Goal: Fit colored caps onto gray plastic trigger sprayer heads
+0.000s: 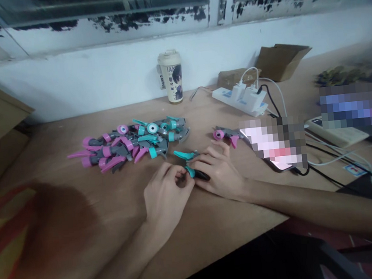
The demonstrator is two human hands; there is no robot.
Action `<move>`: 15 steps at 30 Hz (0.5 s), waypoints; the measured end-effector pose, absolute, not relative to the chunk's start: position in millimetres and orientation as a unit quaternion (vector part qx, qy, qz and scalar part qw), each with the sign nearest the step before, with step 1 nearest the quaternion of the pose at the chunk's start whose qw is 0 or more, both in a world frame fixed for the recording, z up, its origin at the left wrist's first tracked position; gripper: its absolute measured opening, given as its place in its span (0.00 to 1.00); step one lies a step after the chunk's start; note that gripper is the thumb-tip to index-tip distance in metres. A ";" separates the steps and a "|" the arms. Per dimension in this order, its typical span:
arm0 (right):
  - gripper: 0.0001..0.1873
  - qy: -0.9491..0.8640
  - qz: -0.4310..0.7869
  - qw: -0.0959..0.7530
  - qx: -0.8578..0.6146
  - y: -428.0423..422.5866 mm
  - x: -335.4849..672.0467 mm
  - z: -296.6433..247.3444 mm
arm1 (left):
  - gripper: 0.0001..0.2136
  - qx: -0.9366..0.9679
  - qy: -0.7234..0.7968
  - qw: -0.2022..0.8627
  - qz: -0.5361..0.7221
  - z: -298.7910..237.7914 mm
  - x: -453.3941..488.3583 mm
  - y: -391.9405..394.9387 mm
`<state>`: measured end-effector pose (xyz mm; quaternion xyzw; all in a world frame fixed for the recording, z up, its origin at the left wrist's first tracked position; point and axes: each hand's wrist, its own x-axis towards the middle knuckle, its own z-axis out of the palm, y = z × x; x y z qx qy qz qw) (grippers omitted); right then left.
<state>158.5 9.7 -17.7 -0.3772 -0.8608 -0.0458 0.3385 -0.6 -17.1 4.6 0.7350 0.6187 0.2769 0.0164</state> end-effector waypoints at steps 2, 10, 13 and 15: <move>0.05 -0.859 -0.040 0.346 -0.375 10.4 157.9 -18.1 | 0.03 0.741 0.613 -0.011 0.276 3.6 -0.9 -17.2; 0.04 -0.846 -0.042 0.345 -0.406 12.5 156.6 -19.1 | 0.05 0.793 0.541 -0.087 0.265 1.7 -2.0 -11.9; 0.05 -0.834 -0.035 0.343 -0.430 13.8 161.4 -19.2 | 0.05 0.786 0.551 -0.084 0.269 4.5 -10.7 -5.1; 0.08 -0.820 -0.022 0.356 -0.447 15.3 164.8 -19.5 | 0.05 0.764 0.570 -0.036 0.301 6.1 -19.4 1.0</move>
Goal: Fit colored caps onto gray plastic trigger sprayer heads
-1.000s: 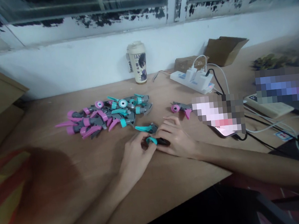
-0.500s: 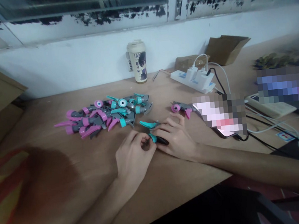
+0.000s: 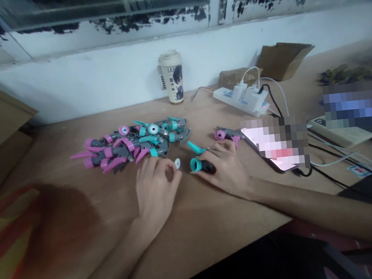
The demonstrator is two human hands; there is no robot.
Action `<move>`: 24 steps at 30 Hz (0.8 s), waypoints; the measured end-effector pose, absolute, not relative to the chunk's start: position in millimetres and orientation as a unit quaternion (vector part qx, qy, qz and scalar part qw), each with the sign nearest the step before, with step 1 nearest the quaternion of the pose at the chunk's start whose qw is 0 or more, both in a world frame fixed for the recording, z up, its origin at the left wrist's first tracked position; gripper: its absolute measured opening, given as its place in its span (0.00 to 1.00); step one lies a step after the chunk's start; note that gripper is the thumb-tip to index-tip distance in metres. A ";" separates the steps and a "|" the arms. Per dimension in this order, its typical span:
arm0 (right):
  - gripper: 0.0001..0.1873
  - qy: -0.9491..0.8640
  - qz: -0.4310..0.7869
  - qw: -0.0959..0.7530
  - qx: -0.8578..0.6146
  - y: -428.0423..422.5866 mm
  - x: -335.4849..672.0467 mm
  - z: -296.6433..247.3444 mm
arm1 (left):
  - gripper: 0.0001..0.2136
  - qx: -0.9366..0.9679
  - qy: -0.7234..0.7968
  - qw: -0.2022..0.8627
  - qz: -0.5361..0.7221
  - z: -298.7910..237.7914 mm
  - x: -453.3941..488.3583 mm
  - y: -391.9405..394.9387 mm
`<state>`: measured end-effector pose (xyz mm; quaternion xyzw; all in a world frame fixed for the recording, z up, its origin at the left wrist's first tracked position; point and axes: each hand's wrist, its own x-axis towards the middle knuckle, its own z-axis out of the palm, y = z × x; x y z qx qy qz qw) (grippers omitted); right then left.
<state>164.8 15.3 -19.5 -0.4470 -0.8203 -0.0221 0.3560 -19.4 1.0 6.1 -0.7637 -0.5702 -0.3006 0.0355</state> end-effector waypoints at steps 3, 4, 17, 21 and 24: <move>0.12 -0.802 0.015 0.391 -0.451 17.8 167.2 -20.1 | 0.06 -0.714 -0.571 -0.146 -0.377 6.8 -28.7 7.9; 0.13 -0.798 0.029 0.401 -0.449 18.4 167.3 -20.3 | 0.07 -0.695 -0.557 -0.218 -0.399 6.9 -29.4 8.8; 0.14 -0.794 0.096 0.432 -0.418 16.6 162.5 -18.1 | 0.08 -0.522 -0.498 -0.496 -0.483 9.2 -16.7 7.1; 0.15 -0.790 0.105 0.431 -0.423 17.1 162.9 -17.3 | 0.07 -0.568 -0.478 -0.476 -0.473 12.2 -18.7 7.8; 0.14 -0.787 0.115 0.428 -0.428 16.6 162.8 -15.9 | 0.08 -0.600 -0.479 -0.463 -0.443 17.0 -19.6 6.9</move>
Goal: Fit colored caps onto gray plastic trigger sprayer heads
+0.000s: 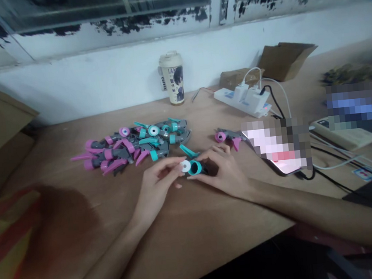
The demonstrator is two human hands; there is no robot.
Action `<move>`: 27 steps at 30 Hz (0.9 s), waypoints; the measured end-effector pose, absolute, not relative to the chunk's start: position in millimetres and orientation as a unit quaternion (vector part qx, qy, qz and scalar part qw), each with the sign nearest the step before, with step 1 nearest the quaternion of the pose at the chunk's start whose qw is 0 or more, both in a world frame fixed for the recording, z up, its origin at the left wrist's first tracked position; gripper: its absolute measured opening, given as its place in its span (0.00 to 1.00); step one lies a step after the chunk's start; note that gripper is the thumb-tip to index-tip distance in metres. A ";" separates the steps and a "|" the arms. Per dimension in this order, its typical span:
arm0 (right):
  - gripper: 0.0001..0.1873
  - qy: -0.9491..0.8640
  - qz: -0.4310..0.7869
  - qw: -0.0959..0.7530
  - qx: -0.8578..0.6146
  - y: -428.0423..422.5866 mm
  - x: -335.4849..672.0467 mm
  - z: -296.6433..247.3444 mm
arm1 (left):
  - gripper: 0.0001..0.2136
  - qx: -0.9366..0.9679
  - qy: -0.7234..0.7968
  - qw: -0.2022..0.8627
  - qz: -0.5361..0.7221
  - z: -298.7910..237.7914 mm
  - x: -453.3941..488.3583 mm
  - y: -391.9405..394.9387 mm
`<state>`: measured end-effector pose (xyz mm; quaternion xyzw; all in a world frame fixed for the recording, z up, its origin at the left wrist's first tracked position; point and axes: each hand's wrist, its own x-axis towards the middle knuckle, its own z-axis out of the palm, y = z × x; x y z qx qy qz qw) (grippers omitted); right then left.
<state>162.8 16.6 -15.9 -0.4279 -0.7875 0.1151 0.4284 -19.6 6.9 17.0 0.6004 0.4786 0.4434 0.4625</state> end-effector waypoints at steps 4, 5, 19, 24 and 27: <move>0.14 -0.790 0.125 0.426 -0.422 14.1 161.7 -13.7 | 0.08 0.629 0.478 0.457 0.409 14.7 -19.1 6.1; 0.14 -0.791 0.127 0.426 -0.420 13.4 161.5 -13.3 | 0.08 0.639 0.476 0.451 0.403 12.6 -19.0 5.9; 0.13 -0.804 0.098 0.435 -0.394 10.7 163.3 -13.7 | 0.03 0.782 0.480 0.146 0.371 17.1 -17.2 -6.2; 0.12 -0.815 0.085 0.434 -0.375 9.7 165.0 -14.5 | 0.03 0.784 0.479 0.156 0.361 19.2 -17.1 -7.3; 0.10 -0.818 0.078 0.430 -0.374 8.9 165.4 -14.1 | 0.03 0.786 0.480 0.156 0.358 20.0 -16.7 -8.5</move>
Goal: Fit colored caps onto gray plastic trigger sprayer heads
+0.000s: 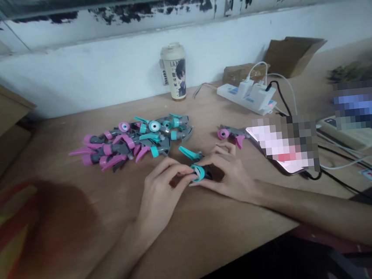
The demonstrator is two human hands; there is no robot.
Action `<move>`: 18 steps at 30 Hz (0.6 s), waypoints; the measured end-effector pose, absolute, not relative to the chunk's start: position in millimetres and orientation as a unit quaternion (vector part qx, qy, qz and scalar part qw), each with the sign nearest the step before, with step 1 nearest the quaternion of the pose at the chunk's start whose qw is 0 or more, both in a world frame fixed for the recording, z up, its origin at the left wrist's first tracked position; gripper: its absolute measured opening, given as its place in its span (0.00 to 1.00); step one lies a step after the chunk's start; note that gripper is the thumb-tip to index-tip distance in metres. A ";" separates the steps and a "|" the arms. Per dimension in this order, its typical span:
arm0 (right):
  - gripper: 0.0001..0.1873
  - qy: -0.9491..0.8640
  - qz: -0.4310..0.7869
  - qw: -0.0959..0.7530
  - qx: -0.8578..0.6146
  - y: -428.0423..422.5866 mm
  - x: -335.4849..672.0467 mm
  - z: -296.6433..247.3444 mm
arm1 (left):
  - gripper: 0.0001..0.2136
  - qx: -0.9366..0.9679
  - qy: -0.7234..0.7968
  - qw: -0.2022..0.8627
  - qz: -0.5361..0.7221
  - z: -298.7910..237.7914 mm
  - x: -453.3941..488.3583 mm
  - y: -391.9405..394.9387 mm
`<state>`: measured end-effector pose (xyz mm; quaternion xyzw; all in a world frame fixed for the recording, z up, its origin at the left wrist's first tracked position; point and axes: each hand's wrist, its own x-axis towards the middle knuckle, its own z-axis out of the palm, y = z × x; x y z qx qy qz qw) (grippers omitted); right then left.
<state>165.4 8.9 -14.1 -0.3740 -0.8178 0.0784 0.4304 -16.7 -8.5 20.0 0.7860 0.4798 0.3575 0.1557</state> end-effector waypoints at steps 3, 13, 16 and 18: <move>0.09 -0.822 0.075 0.425 -0.373 8.3 165.6 -14.0 | 0.02 0.788 0.474 0.154 0.363 19.5 -16.4 -9.0; 0.08 -0.831 0.064 0.409 -0.372 9.5 165.8 -16.6 | 0.04 0.805 0.462 0.157 0.338 17.3 -14.3 -9.7; 0.10 -0.822 0.054 0.420 -0.381 10.4 164.6 -15.8 | 0.03 0.787 0.488 0.163 0.340 19.5 -15.5 -8.3; 0.11 -0.819 0.054 0.424 -0.382 10.7 164.1 -15.5 | 0.04 0.781 0.493 0.177 0.340 20.4 -16.1 -7.5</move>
